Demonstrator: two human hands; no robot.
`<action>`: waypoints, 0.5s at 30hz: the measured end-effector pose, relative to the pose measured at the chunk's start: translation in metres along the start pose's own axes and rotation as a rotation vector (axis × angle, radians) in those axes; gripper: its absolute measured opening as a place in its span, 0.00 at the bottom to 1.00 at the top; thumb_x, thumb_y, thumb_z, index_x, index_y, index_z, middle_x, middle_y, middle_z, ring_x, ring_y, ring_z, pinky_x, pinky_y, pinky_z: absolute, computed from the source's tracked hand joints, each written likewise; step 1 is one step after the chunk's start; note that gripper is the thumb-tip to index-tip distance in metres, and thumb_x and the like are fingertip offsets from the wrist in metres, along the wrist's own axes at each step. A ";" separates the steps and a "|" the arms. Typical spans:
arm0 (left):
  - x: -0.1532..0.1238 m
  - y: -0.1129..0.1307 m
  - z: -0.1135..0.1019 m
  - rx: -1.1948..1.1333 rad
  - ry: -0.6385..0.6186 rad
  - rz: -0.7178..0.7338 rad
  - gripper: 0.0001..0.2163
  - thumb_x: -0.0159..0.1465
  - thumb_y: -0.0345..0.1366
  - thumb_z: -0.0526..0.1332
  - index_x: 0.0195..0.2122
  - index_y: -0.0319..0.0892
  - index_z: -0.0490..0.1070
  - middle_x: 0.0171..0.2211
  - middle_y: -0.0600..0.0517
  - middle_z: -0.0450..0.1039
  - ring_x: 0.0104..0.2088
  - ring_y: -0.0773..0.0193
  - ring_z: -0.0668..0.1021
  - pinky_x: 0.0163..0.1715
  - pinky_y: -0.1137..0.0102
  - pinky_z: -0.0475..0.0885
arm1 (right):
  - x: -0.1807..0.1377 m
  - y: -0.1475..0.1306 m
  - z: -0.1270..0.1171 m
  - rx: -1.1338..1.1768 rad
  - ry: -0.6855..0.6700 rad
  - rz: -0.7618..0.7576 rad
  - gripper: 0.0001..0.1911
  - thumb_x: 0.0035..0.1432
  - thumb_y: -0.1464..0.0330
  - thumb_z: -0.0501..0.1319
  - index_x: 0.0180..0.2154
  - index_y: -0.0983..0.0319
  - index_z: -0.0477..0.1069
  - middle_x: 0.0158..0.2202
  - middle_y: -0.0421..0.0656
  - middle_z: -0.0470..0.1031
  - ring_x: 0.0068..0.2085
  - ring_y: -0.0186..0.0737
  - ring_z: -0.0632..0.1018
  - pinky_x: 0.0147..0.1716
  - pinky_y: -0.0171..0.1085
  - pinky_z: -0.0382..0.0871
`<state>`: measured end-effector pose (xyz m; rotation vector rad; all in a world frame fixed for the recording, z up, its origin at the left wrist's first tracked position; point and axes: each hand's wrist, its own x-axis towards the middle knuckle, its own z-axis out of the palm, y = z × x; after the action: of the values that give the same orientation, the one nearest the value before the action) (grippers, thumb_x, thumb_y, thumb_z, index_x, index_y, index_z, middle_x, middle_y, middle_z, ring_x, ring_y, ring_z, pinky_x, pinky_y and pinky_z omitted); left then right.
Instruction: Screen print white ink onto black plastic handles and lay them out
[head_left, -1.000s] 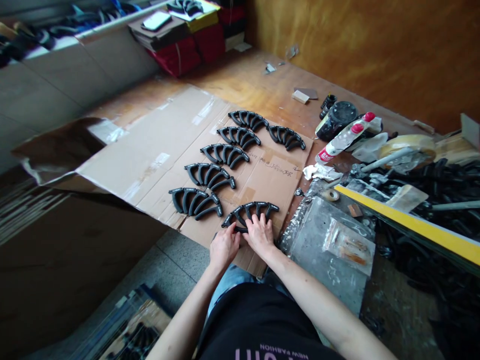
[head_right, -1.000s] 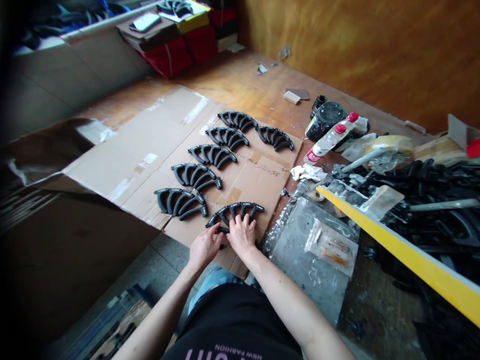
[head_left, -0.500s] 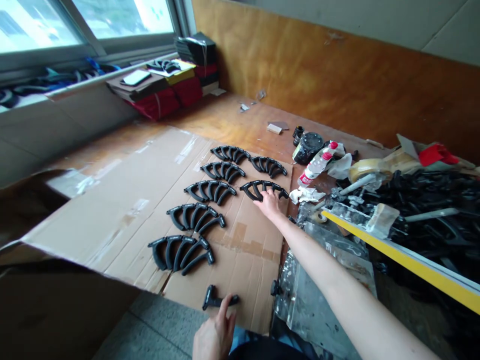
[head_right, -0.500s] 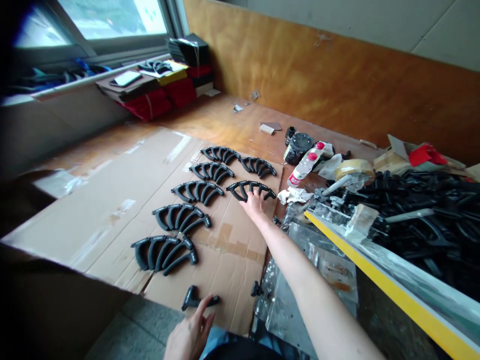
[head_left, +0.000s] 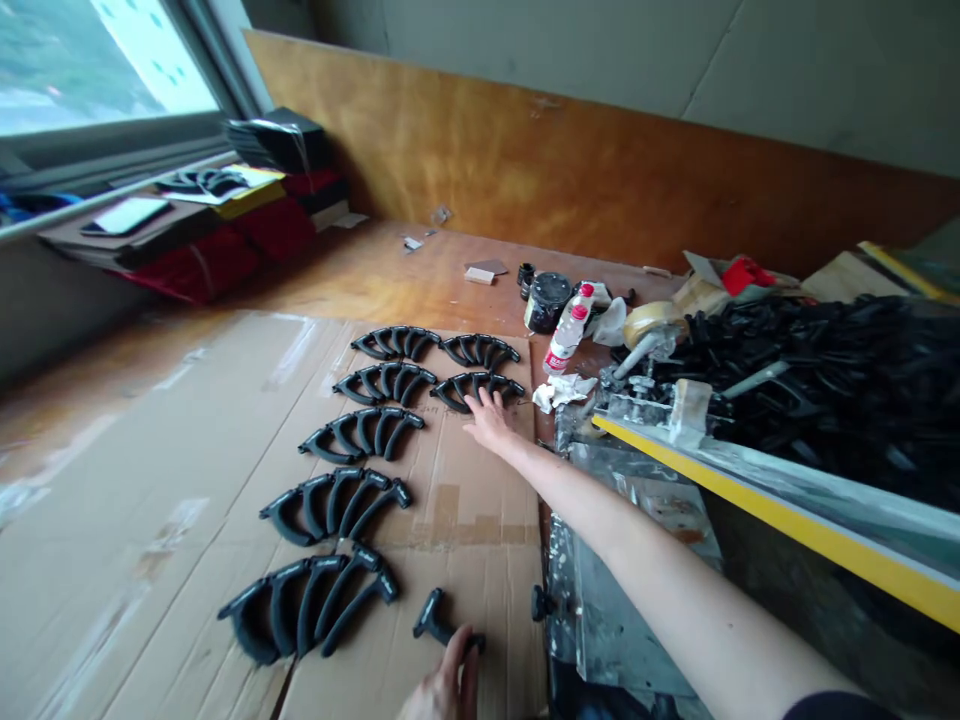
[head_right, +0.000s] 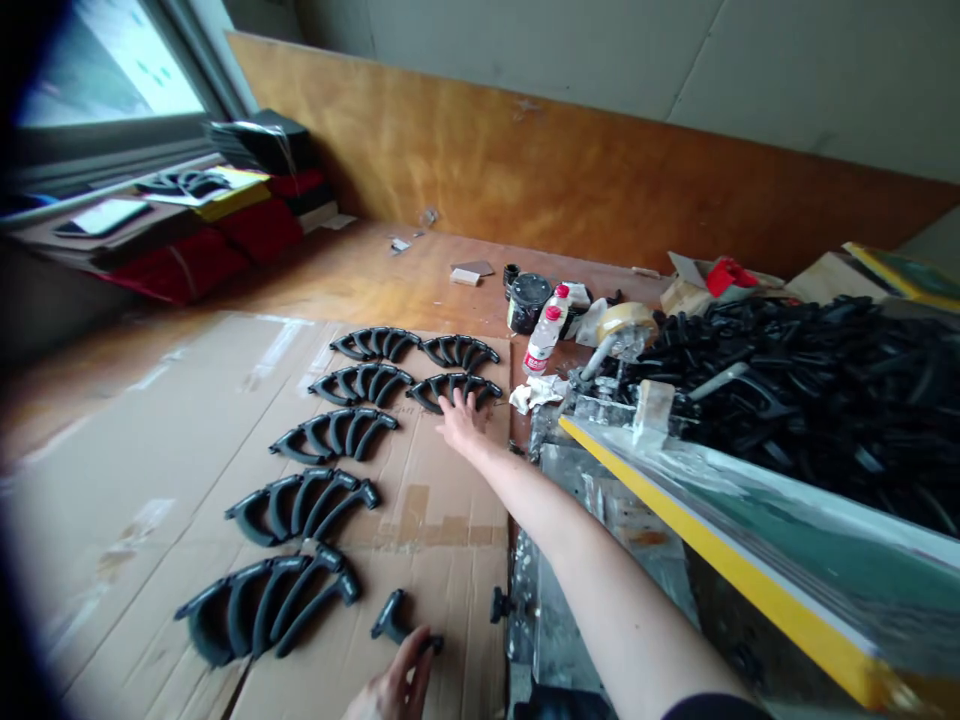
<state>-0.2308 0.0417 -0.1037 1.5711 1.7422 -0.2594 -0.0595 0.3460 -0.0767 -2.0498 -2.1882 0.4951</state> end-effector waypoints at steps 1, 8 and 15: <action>0.004 0.005 -0.008 0.033 0.007 0.033 0.21 0.69 0.41 0.43 0.58 0.54 0.69 0.40 0.49 0.82 0.40 0.55 0.83 0.34 0.68 0.73 | -0.018 0.004 -0.002 0.014 0.021 -0.081 0.31 0.58 0.63 0.65 0.61 0.55 0.62 0.67 0.50 0.54 0.66 0.56 0.56 0.58 0.56 0.58; 0.046 0.039 -0.032 0.237 0.152 0.384 0.20 0.69 0.37 0.45 0.55 0.47 0.71 0.46 0.46 0.80 0.41 0.59 0.82 0.38 0.71 0.73 | -0.174 0.076 -0.042 0.096 0.103 -0.241 0.16 0.62 0.63 0.60 0.50 0.57 0.75 0.56 0.42 0.73 0.61 0.40 0.66 0.62 0.39 0.57; 0.070 0.042 -0.028 0.096 0.248 0.407 0.19 0.64 0.41 0.49 0.54 0.49 0.70 0.35 0.49 0.79 0.32 0.57 0.82 0.31 0.67 0.74 | -0.308 0.251 -0.109 0.049 0.248 0.406 0.17 0.64 0.68 0.52 0.48 0.55 0.76 0.47 0.43 0.78 0.52 0.49 0.73 0.54 0.46 0.65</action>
<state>-0.2000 0.1217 -0.1159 2.0556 1.5587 0.0567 0.2382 0.0704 -0.0056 -2.3876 -1.6141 0.3004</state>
